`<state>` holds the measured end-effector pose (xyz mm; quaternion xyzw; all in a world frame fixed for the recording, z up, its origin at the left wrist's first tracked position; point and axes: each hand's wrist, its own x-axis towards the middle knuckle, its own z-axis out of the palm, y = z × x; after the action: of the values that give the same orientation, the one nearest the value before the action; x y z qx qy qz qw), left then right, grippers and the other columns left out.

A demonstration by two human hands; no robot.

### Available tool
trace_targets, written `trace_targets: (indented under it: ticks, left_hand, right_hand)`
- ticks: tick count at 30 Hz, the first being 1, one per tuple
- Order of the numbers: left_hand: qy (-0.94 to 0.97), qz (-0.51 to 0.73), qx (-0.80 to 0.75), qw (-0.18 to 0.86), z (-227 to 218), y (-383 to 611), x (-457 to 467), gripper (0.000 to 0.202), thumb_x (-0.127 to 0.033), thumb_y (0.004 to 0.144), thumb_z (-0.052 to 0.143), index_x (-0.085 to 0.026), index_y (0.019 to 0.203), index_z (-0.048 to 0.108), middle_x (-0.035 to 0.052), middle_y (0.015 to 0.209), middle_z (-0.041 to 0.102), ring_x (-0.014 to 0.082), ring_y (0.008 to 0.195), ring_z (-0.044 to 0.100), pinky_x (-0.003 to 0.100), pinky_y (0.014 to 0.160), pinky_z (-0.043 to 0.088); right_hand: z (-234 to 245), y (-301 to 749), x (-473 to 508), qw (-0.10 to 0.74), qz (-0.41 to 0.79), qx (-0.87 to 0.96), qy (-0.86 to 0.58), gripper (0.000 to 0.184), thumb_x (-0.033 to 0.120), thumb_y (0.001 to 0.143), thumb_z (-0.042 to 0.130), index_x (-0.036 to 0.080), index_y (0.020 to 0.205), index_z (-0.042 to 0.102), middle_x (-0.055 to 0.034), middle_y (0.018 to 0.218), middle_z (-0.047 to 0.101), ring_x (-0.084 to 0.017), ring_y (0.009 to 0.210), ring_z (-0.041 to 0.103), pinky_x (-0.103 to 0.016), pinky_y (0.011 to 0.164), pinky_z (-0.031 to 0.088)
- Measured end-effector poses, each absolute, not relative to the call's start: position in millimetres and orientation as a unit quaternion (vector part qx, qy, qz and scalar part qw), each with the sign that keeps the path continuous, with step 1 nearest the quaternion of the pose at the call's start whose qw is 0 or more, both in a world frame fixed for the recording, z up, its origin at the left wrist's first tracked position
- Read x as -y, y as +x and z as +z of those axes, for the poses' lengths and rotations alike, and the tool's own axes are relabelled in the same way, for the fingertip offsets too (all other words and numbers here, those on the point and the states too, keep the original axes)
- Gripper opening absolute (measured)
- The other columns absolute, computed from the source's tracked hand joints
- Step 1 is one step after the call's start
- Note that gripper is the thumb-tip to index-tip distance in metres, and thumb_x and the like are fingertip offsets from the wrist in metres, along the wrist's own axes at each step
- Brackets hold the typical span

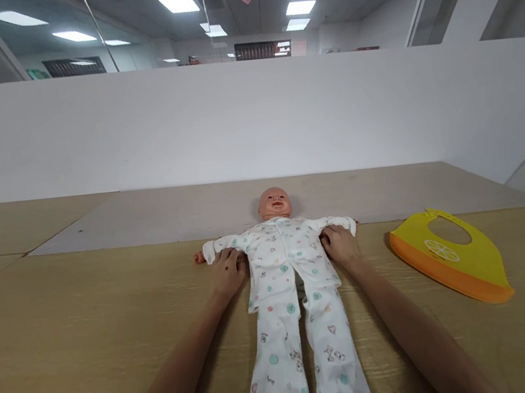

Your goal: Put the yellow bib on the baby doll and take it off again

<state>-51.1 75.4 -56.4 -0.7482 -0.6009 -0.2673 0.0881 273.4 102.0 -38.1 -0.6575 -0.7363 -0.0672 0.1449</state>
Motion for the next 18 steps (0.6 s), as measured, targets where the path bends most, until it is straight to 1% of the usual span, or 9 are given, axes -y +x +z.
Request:
trace_targets:
  ticks: [5,8,10,13,16,18]
  left_hand:
    - [-0.748,-0.259,0.603,0.098,-53,-49,-72,0.018,-0.011,0.079,0.047,-0.018,0.087,0.062,0.012,0.097,0.067,0.027,0.097,0.058,0.039,0.089,0.046]
    - [-0.749,-0.251,0.607,0.091,-48,-44,-66,0.02,-0.011,0.081,0.045,-0.018,0.088,0.062,0.0112,0.095,0.066,0.0252,0.093,0.059,0.037,0.085,0.047]
    - [-0.756,-0.237,0.605,0.074,-46,-40,-62,0.022,-0.011,0.082,0.043,-0.018,0.091,0.062,0.0102,0.096,0.066,0.0233,0.089,0.061,0.035,0.081,0.048]
    - [-0.779,-0.211,0.59,0.035,-45,-34,-57,0.029,-0.01,0.082,0.043,-0.018,0.103,0.061,0.0105,0.103,0.067,0.0225,0.092,0.064,0.034,0.081,0.048]
    - [-0.796,-0.182,0.578,0.004,-45,-29,-52,0.038,-0.008,0.081,0.045,-0.015,0.117,0.056,0.0141,0.118,0.065,0.0249,0.101,0.064,0.035,0.083,0.048]
    - [-0.794,-0.168,0.584,-0.005,-44,-27,-50,0.039,-0.01,0.082,0.046,-0.012,0.12,0.054,0.0163,0.121,0.064,0.0268,0.102,0.064,0.036,0.082,0.048]
  right_hand:
    - [-38,276,-101,0.177,-0.058,0.71,-0.679,0.025,0.023,0.088,0.043,0.015,0.093,0.065,-0.0096,0.101,0.067,-0.021,0.097,0.057,-0.029,0.082,0.035]
    - [-36,276,-98,0.206,-0.045,0.691,-0.691,0.03,0.026,0.093,0.036,0.016,0.097,0.064,-0.0081,0.099,0.068,-0.019,0.09,0.06,-0.027,0.075,0.035]
    - [-34,274,-96,0.208,-0.039,0.683,-0.699,0.033,0.027,0.095,0.031,0.017,0.099,0.062,-0.0076,0.097,0.069,-0.018,0.085,0.061,-0.027,0.07,0.034]
    - [-32,271,-95,0.19,-0.029,0.693,-0.695,0.031,0.029,0.095,0.033,0.018,0.101,0.061,-0.0072,0.094,0.07,-0.018,0.083,0.062,-0.026,0.067,0.032]
    - [-30,269,-95,0.174,-0.021,0.716,-0.676,0.031,0.029,0.095,0.033,0.019,0.1,0.061,-0.0069,0.092,0.07,-0.018,0.081,0.063,-0.025,0.065,0.032]
    - [-30,267,-95,0.165,-0.02,0.724,-0.67,0.034,0.029,0.097,0.029,0.018,0.097,0.061,-0.0074,0.091,0.071,-0.017,0.079,0.063,-0.025,0.064,0.031]
